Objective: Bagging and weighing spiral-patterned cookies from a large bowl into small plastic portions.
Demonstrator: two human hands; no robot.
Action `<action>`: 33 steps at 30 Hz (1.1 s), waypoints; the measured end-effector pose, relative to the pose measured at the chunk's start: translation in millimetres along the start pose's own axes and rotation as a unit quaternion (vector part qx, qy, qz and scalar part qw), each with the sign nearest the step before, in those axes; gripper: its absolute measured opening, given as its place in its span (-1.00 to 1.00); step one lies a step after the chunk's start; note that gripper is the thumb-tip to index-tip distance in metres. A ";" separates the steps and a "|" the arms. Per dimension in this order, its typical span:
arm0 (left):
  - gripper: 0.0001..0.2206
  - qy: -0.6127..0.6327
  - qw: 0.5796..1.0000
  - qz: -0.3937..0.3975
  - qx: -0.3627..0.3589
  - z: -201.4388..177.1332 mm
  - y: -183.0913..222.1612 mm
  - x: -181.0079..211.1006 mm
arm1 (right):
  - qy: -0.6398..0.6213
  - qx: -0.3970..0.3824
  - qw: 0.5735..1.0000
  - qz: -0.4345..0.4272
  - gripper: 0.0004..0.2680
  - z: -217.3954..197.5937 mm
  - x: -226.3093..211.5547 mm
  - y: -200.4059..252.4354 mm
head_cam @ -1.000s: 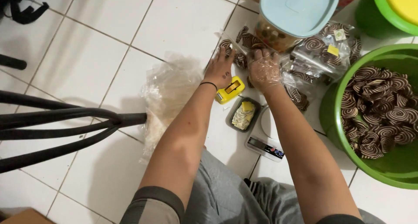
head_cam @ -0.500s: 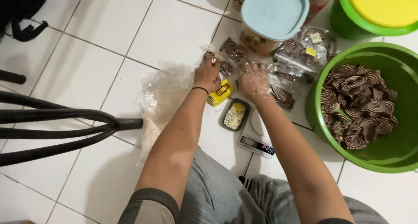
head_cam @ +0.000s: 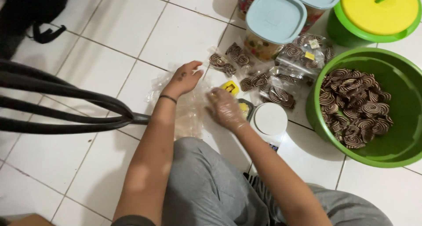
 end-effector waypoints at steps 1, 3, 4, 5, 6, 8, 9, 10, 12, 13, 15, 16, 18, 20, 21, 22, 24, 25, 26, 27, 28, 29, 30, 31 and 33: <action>-0.58 -0.002 1.000 -0.002 0.003 -3.1 11.8 -10.6 | -0.002 0.001 1.000 -0.004 -0.64 -2.2 -20.6 -6.3; -0.53 -0.047 0.998 -0.038 0.025 -7.0 33.3 -32.2 | -0.030 -0.126 0.992 0.006 -0.39 -1.6 -58.7 -16.5; -0.53 -0.047 0.998 -0.041 0.027 0.7 39.2 -47.4 | -0.032 -0.128 0.991 0.003 -0.39 12.0 -61.7 -22.8; -0.49 -0.060 0.995 -0.065 0.034 8.0 45.1 -63.7 | -0.002 -0.180 0.983 0.021 -0.32 27.9 -63.8 -28.6; -0.44 -0.073 0.993 -0.088 0.041 15.1 51.2 -79.9 | 0.028 -0.232 0.972 0.037 -0.24 43.5 -66.1 -34.3; -0.40 -0.062 0.992 -0.111 0.023 27.2 67.4 -92.7 | 0.046 -0.248 0.967 0.047 -0.29 54.1 -67.2 -34.0; -0.37 -0.050 0.990 -0.131 0.003 34.0 74.9 -99.0 | 0.065 -0.262 0.961 0.059 -0.34 59.4 -66.8 -33.9; -0.37 -0.049 0.990 -0.132 0.003 37.9 75.8 -102.8 | 0.066 -0.263 0.961 0.058 -0.34 74.9 -56.4 -37.0; -0.38 -0.001 0.989 -0.146 -0.005 48.7 77.6 -109.9 | 0.062 -0.210 0.974 0.063 -0.71 103.3 -33.9 -42.4; -0.38 0.002 0.989 -0.148 -0.005 50.4 78.3 -108.6 | 0.063 -0.212 0.973 0.062 -0.71 101.4 -34.8 -41.2; -0.37 -0.007 0.988 -0.154 0.010 50.8 77.6 -104.5 | 0.073 -0.114 0.990 0.040 -0.90 92.0 -37.8 -41.6; -0.37 -0.006 0.988 -0.154 0.011 51.7 75.3 -104.2 | 0.074 -0.114 0.990 0.039 -0.90 75.1 -47.4 -41.0; -0.43 -0.029 0.982 -0.177 0.065 51.3 71.8 -103.5 | 0.005 -0.069 0.996 0.055 -0.91 38.9 -66.6 -39.1; -0.41 -0.041 0.977 -0.198 0.073 43.2 75.4 -97.9 | -0.053 -0.061 0.994 0.079 -0.91 44.1 -61.3 -41.2; -0.39 -0.053 0.971 -0.220 0.082 39.7 77.8 -94.6 | -0.112 -0.052 0.987 0.103 -0.89 45.9 -57.7 -41.2; -0.39 -0.054 0.972 -0.216 0.080 39.1 76.8 -95.7 | -0.110 -0.049 0.987 0.106 -0.89 40.1 -57.2 -41.2; -0.38 -0.030 0.964 -0.235 0.117 35.2 75.5 -98.0 | -0.247 -0.017 0.958 0.144 -0.91 27.7 -55.7 -41.5; -0.38 -0.031 0.965 -0.231 0.118 39.6 71.4 -104.9 | -0.246 -0.013 0.958 0.145 -0.91 22.4 -55.9 -40.1; -0.37 0.005 0.958 -0.258 0.127 42.8 68.5 -113.9 | -0.312 -0.026 0.933 0.179 -0.85 19.1 -56.2 -39.6; -0.36 0.041 0.948 -0.284 0.136 45.9 65.4 -123.3 | -0.376 -0.039 0.901 0.211 -0.77 16.2 -56.8 -39.3; -0.36 0.041 0.948 -0.283 0.137 44.3 65.9 -121.8 | -0.376 -0.038 0.902 0.210 -0.77 7.5 -61.7 -35.9; -0.44 0.081 0.944 -0.275 0.162 42.3 66.2 -121.0 | -0.404 -0.020 0.893 0.197 -0.80 -1.2 -66.7 -33.2; -0.51 0.121 0.937 -0.269 0.186 41.0 69.0 -121.8 | -0.433 -0.004 0.882 0.185 -0.80 -8.4 -72.9 -29.3; -0.51 0.121 0.937 -0.271 0.186 44.7 66.8 -123.5 | -0.434 -0.006 0.882 0.185 -0.80 -4.6 -70.4 -27.5; -0.80 0.212 0.934 -0.194 0.212 51.1 61.8 -126.6 | -0.379 0.033 0.894 0.237 -0.82 3.3 -63.0 -24.1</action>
Point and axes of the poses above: each hand's wrist, its own y-axis away from the middle knuckle, its own z-axis out of the palm, x = y × z, the point moved 2 cm from there along -y, towards the middle knuckle, and after that the axes turned 11 degrees about -y, right-handed, at the moved point
